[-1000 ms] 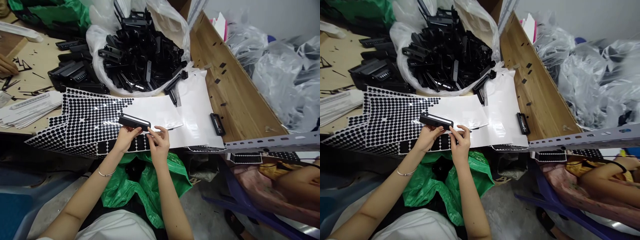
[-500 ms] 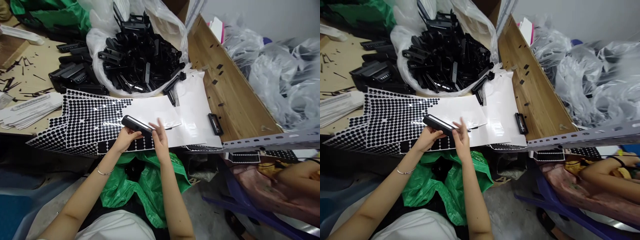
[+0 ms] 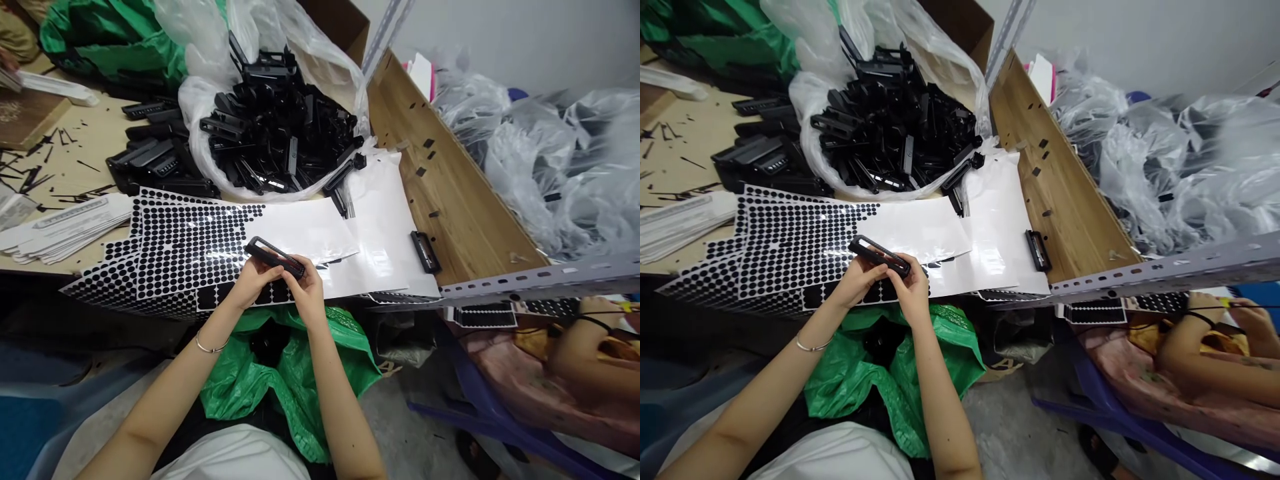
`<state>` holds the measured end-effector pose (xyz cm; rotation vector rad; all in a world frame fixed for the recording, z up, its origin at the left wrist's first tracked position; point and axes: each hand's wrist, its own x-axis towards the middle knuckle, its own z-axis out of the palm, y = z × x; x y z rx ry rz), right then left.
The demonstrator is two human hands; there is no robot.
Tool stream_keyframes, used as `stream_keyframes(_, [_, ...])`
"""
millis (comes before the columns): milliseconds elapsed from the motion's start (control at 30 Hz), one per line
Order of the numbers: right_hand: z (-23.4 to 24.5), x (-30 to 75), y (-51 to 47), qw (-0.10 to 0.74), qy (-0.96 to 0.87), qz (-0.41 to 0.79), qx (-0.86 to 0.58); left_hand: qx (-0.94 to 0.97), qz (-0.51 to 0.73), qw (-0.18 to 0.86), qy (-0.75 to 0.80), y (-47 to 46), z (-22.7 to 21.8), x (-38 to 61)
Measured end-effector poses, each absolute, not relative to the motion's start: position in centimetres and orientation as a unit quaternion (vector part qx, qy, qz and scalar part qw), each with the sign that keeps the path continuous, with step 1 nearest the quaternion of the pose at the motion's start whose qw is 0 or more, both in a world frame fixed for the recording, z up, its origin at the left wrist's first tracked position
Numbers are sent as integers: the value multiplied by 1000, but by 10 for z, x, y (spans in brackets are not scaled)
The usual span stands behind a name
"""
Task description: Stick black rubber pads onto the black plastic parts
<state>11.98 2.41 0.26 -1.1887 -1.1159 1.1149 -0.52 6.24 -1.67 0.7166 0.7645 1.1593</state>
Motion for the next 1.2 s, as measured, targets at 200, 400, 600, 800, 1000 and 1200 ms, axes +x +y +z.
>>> stream_keyframes(200, [1,128,15,528,-462,496,-512,344,491,729,332,60,-19,-6])
stream_keyframes(400, [5,139,-12,589,-372,465,-547,371,521,713,287,58,-20,-5])
stream_keyframes(600, [23,173,-68,311,-597,522,-524,318,585,698,261,73,-3,-16])
stream_keyframes(800, [33,172,-78,217,-679,448,-540,385,566,626,373,98,-14,-17])
stream_keyframes(1000, [58,194,30,309,-678,327,-581,502,496,597,381,92,-20,-9])
stream_keyframes(1200, [42,228,172,261,-642,24,-720,527,488,576,392,94,-21,-8])
